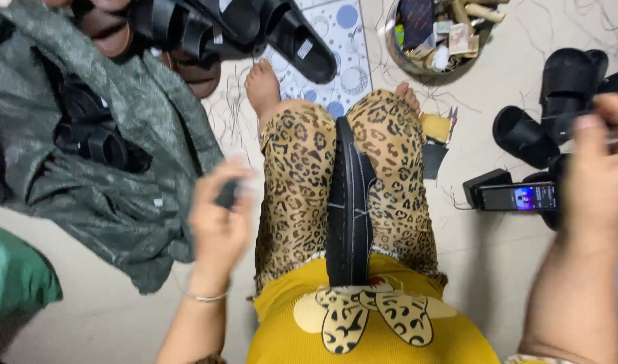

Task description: The person is hand-sewing the upper strap of a black sandal to the sole using a needle and thread, pulling the thread tight after each stitch.

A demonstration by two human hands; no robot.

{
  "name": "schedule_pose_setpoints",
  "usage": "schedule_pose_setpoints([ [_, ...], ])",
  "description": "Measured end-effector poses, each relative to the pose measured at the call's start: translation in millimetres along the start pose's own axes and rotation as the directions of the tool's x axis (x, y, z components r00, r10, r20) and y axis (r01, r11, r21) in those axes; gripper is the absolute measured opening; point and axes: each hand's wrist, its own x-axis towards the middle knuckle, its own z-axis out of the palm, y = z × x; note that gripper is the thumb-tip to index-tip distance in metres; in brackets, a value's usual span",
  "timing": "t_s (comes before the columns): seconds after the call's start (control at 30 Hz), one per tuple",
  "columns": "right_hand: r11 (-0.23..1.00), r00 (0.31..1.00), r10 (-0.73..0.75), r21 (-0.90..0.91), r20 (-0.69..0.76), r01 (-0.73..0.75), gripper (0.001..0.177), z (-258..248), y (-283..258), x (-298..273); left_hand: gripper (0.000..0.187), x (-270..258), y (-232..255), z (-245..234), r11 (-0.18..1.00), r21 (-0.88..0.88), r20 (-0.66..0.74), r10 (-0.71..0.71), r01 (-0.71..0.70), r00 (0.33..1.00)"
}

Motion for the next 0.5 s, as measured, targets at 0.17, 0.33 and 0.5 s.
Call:
schedule_pose_setpoints([
  [0.17, 0.967, 0.807, -0.166, 0.252, 0.566, 0.022, 0.045, 61, -124, -52, 0.033, -24, 15, 42, 0.978, -0.038, 0.804, -0.091, 0.203, 0.588],
  [0.33, 0.967, 0.443, -0.228, 0.255, 0.867, -0.001, 0.060, 51, -148, -50, 0.048, -20, 22, 47, 0.837, -0.519, 0.677, 0.276, 0.176, 0.682],
  [0.5, 0.717, 0.545, -0.579, 0.697, 0.606, -0.013, 0.016, 64, -171, -36, 0.066, -31, -1, 59, 0.935, 0.215, 0.646, 0.081, -0.283, 0.759],
])
